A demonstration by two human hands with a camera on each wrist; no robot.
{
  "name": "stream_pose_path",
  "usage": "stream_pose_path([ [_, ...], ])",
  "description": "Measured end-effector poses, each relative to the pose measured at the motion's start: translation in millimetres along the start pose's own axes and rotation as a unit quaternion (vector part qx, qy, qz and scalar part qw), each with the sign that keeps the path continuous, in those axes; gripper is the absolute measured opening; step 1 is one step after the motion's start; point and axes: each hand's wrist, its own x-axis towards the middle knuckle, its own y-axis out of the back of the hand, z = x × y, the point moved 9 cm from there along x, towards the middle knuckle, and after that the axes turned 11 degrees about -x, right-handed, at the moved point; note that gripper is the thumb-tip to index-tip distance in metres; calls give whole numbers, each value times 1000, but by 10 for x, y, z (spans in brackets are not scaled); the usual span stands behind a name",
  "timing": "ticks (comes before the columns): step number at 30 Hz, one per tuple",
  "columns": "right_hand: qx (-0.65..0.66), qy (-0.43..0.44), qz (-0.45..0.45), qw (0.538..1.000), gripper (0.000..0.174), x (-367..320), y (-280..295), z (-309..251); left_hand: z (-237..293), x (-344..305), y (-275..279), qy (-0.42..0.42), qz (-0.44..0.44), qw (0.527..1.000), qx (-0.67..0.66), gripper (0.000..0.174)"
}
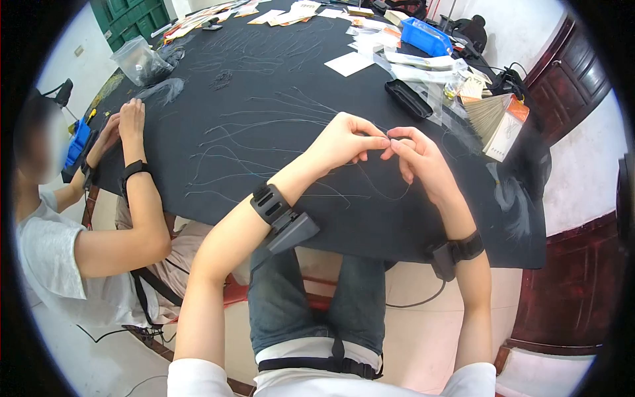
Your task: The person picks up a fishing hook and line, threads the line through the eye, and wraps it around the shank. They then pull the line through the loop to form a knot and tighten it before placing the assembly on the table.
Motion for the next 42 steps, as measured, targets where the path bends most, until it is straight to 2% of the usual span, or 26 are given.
stream_pose_path([
  [5, -16, -4, -2, 1000, 33, -6, 2, -16, 37, -31, -4, 15, 4, 1000, 18, 16],
  [15, -6, -6, -15, 1000, 31, -17, -41, -30, 27, -29, 32, -6, 21, 1000, 10, 13],
  [26, 28, -47, -5, 999, 31, -37, 14, 105, 70, -9, -3, -17, -14, 999, -40, 12],
  [35, 55, -63, -7, 996, 31, -17, 13, 128, -20, -31, -159, 16, -87, 994, 66, 10],
  [38, 63, -63, 1, 996, 30, -22, 45, 121, -48, -36, -137, 46, -77, 991, 104, 10],
  [42, 72, -45, 8, 996, 30, -10, 50, 65, -60, 5, -93, 12, -61, 991, 117, 12],
])
